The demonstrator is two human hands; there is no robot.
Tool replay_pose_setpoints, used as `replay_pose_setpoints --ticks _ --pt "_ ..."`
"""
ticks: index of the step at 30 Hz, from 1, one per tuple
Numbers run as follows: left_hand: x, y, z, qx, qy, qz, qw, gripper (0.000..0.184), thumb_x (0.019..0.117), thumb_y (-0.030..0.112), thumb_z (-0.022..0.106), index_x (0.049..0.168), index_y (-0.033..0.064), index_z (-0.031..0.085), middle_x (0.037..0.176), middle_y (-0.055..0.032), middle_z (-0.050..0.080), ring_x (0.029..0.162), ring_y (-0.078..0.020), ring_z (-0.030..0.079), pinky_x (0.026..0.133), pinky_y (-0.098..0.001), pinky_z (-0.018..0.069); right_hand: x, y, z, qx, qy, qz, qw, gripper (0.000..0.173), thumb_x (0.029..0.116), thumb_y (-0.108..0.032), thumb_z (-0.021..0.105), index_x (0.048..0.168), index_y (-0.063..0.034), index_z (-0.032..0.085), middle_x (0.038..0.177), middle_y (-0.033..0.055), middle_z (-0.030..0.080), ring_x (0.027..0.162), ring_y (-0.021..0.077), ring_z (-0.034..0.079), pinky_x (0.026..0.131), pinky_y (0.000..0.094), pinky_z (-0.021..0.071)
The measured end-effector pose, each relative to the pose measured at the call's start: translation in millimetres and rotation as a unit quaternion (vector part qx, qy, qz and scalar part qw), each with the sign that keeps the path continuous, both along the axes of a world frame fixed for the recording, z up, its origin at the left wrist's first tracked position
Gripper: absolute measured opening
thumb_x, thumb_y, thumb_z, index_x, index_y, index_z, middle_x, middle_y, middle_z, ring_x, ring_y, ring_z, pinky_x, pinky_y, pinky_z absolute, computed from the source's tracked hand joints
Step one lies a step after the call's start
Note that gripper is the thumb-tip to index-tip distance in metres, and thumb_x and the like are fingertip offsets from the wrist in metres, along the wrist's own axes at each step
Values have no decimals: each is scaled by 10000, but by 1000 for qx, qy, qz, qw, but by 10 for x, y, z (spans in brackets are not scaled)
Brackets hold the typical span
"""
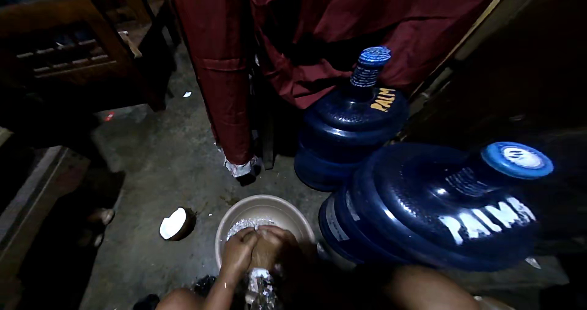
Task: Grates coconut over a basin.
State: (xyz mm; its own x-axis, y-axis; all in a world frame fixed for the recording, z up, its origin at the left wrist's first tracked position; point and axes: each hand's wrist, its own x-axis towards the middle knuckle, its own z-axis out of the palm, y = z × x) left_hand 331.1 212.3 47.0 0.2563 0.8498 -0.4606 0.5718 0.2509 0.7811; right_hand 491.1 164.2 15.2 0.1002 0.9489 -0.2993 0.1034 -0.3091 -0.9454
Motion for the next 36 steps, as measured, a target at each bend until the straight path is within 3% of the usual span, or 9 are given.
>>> replay_pose_setpoints --ticks 5,9,14,17,21,25,30,33,36 --pt "39 403 88 -112 -103 37 988 611 1073 550 397 1235 28 670 1169 -153 700 1098 -250 667 973 -468 540 120 463 410 -251 78 22 965 848 1005 -746 284 1388 -50 578 1339 217 617 1214 352 614 975 595 509" --pt "-15 -39 775 -46 -105 -24 993 588 1085 541 334 1347 110 638 1288 -73 675 1194 -167 630 1050 -422 503 163 12 873 -96 12 96 991 575 1100 -461 385 1416 -15 562 1359 193 623 1251 258 606 1066 451 486" --pt "-3 -459 254 138 -52 20 989 300 978 359 642 1154 157 775 1197 0 740 1125 -94 683 1005 -366 559 -88 -538 165 119 -87 -15 989 416 1021 -260 577 1367 -34 628 1330 149 632 1251 209 590 1104 366 476" --pt "63 -119 84 32 8 -9 999 300 993 393 607 1144 197 776 1089 22 759 1040 -105 701 967 -417 556 -102 -332 8 38 -30 -44 998 392 1029 -261 558 1325 -21 651 1280 135 681 1193 194 641 1070 375 505" --pt "168 295 89 -61 47 -61 995 504 1069 450 490 1141 6 716 1178 -198 689 1156 -312 633 1038 -536 466 51 122 237 -171 40 12 984 591 1070 -523 444 1300 -15 641 1272 195 661 1186 293 633 1012 521 506" --pt "141 108 543 -9 -24 -22 999 376 1055 396 543 1047 79 747 1009 -91 719 970 -202 673 908 -459 531 117 -21 795 -101 12 34 994 508 1075 -412 504 1346 9 590 1327 199 623 1230 256 602 1070 448 475" --pt "40 -521 320 179 -48 -6 983 269 973 282 611 1124 147 788 1237 -35 730 1190 -123 667 1033 -363 547 -78 -554 301 86 -17 -37 995 399 997 -216 617 1316 22 584 1179 102 695 1067 113 675 965 312 565" --pt "144 -146 186 46 58 -43 996 293 972 403 599 1138 244 781 1140 39 749 1086 -112 688 983 -437 543 -50 -349 10 21 44 -63 997 348 1027 -249 576 1265 1 619 1131 98 698 1015 126 677 915 321 575" --pt "255 275 85 -44 91 -56 993 422 1016 456 557 1108 93 752 1121 -137 717 1108 -286 659 996 -552 493 38 42 117 -112 70 -29 991 432 1088 -328 487 1282 35 619 1183 185 677 1062 220 665 952 408 548"
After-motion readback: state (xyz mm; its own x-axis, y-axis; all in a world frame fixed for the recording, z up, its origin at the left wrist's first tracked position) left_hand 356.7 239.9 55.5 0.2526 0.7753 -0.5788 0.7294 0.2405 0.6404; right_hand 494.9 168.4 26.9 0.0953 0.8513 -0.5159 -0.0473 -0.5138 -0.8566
